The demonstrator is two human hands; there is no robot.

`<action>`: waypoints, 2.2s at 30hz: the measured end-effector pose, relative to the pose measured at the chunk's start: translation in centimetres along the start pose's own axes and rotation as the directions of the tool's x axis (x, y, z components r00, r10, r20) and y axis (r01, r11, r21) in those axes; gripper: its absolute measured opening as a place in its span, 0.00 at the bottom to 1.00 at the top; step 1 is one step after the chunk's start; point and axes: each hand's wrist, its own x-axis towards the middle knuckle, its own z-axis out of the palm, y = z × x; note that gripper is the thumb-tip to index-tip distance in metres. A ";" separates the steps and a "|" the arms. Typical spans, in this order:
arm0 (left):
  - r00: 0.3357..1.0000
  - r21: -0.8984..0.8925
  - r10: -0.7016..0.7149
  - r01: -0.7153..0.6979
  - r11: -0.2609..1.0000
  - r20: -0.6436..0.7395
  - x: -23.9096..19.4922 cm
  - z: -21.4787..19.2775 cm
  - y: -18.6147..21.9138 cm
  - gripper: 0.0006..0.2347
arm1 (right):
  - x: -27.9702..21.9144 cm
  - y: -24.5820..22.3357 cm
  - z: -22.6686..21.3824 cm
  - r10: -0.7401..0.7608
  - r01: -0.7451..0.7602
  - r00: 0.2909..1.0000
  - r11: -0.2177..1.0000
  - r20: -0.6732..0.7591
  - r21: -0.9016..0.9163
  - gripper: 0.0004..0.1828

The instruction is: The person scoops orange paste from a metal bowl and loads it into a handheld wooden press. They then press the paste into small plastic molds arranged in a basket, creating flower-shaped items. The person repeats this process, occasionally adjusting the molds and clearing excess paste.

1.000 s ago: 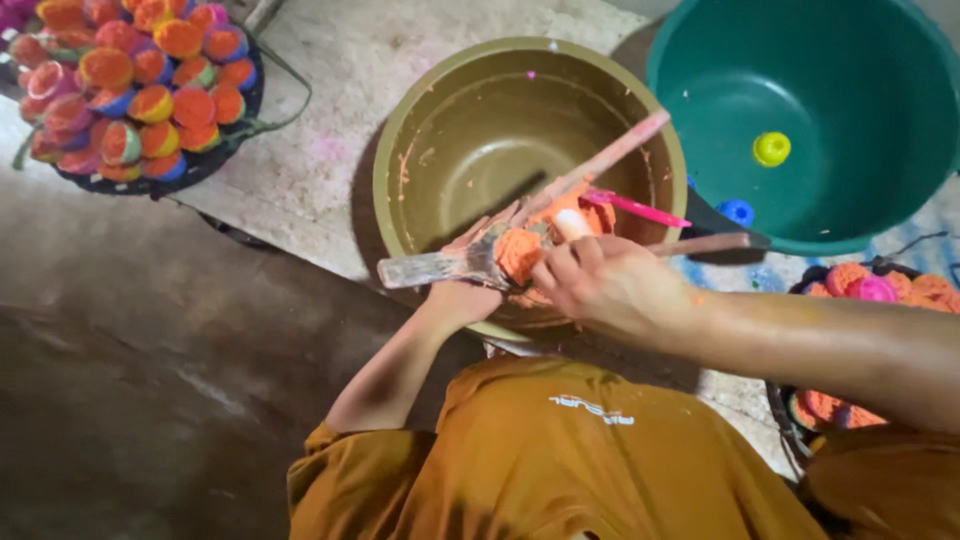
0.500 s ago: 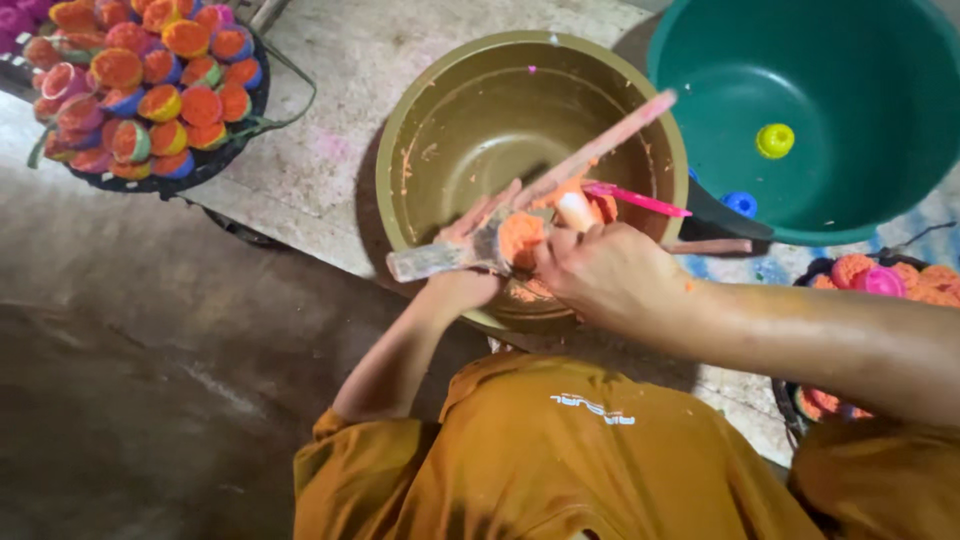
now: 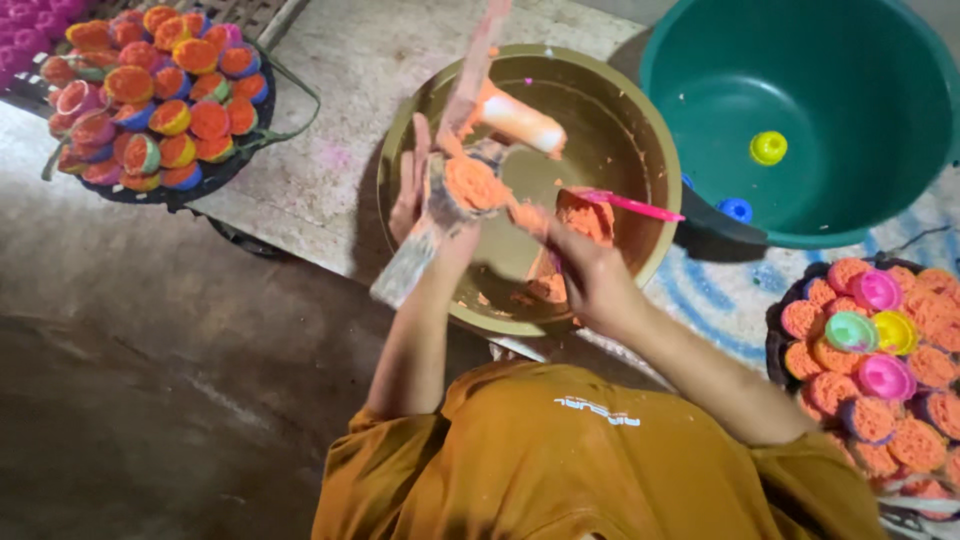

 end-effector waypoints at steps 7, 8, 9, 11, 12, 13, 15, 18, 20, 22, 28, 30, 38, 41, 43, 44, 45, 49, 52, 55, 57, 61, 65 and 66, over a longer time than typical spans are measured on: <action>0.970 0.263 0.237 -0.218 0.940 -0.044 1.5 0.3 -0.6 0.23 | -1.7 3.4 -4.0 0.314 -0.317 0.935 0.948 0.163 -0.004 0.17; 0.973 0.281 0.230 -0.214 0.936 -0.024 1.4 0.6 -0.1 0.24 | -1.0 3.9 -4.4 0.204 -0.204 0.974 0.979 0.102 -0.003 0.18; 0.964 0.424 0.266 -0.239 0.873 -0.005 1.4 0.8 0.4 0.24 | -0.6 4.3 -4.4 0.088 -0.088 0.995 0.996 0.042 -0.010 0.18; 0.947 0.677 0.319 -0.264 0.687 0.046 1.4 1.4 1.3 0.25 | -0.3 4.9 -2.9 0.129 -0.129 0.992 0.991 0.008 -0.044 0.17; 0.967 0.616 0.251 -0.229 0.754 0.051 1.9 1.5 1.5 0.26 | -0.1 5.1 -1.9 0.139 -0.139 0.990 0.988 -0.011 -0.061 0.17; 0.981 0.550 0.184 -0.187 0.814 0.062 2.6 1.6 1.6 0.27 | -0.1 5.2 -1.1 0.130 -0.130 0.991 0.991 -0.004 -0.026 0.18; 0.987 0.448 0.152 -0.157 0.880 0.047 3.5 1.6 1.3 0.29 | -1.0 5.0 -0.4 0.126 -0.127 0.992 0.991 0.017 0.047 0.20; 0.966 0.346 0.254 -0.220 0.912 -0.057 4.1 0.5 -0.2 0.30 | -0.8 3.9 -3.1 0.054 -0.044 0.991 0.995 0.121 -0.087 0.22; 0.941 0.250 0.316 -0.279 0.927 -0.119 4.1 -0.2 -0.9 0.30 | 0.9 2.8 -7.0 0.323 -0.262 0.921 0.928 0.218 -0.265 0.15; 0.966 0.079 0.255 -0.252 0.964 -0.031 3.5 -0.4 -1.0 0.32 | 3.8 1.5 -10.4 0.455 -0.257 0.845 0.807 0.282 -0.532 0.19; 0.955 -0.308 0.195 -0.120 0.944 0.224 0.2 2.7 0.6 0.28 | 9.2 -2.3 -7.1 0.475 0.237 0.706 0.541 0.525 -0.807 0.12; 0.923 -0.288 0.295 -0.221 0.932 0.247 -0.4 3.6 0.7 0.23 | 7.5 -2.9 -4.9 0.108 0.532 0.818 0.227 0.565 -0.815 0.09; 0.913 -0.438 0.166 0.015 0.899 0.373 0.2 0.4 -1.0 0.22 | 6.9 -8.6 -11.5 0.163 0.485 0.804 0.378 0.572 -0.789 0.11; 0.914 -0.482 0.293 -0.129 0.867 0.281 1.7 -0.4 -0.5 0.22 | 8.7 -10.2 -12.1 0.175 0.443 0.830 0.371 0.530 -0.816 0.09; 0.902 -0.502 0.354 -0.193 0.843 0.247 0.3 -0.4 -0.1 0.22 | 8.6 -8.7 -9.7 0.118 0.472 0.836 0.347 0.537 -0.811 0.08; 0.893 -0.511 0.396 -0.244 0.824 0.213 0.3 0.0 0.2 0.22 | 8.2 -7.4 -8.4 0.112 0.548 0.800 0.262 0.589 -0.794 0.09; 0.885 -0.525 0.421 -0.268 0.808 0.196 0.2 0.5 0.6 0.22 | 7.8 -5.9 -7.1 0.112 0.618 0.761 0.174 0.639 -0.766 0.12; 0.843 -0.400 0.493 -0.384 0.832 0.215 -0.6 1.7 1.1 0.20 | 5.7 -2.1 -3.8 0.050 0.626 0.740 0.312 0.671 -0.714 0.10; 0.903 -0.551 0.171 0.083 0.830 0.395 0.0 0.9 0.5 0.17 | 5.5 -3.7 -6.8 0.130 0.683 0.694 0.194 0.708 -0.704 0.11; 0.964 -0.443 0.064 0.060 0.894 0.260 1.1 -0.8 -0.1 0.13 | 6.1 -7.1 -11.4 0.155 0.380 0.840 0.515 0.520 -0.769 0.09; 0.995 -0.459 0.082 -0.048 0.887 0.055 2.3 -1.0 0.2 0.14 | 6.9 -7.3 -13.1 0.049 0.169 0.950 0.752 0.310 -0.637 0.12; 0.973 -0.528 0.134 -0.216 0.821 -0.190 1.8 0.8 0.2 0.21 | 6.5 1.2 -6.3 -0.064 -0.028 0.947 0.960 0.316 0.279 0.11; 0.967 -0.447 0.167 -0.239 0.862 -0.194 1.6 2.1 -3.0 0.08 | 0.3 7.8 -3.4 0.404 -0.645 0.725 0.681 0.558 0.346 0.13; 0.979 -0.504 0.078 -0.164 0.848 -0.187 1.8 2.2 -3.9 0.08 | -0.8 8.2 -3.9 0.411 -0.596 0.739 0.769 0.533 0.232 0.15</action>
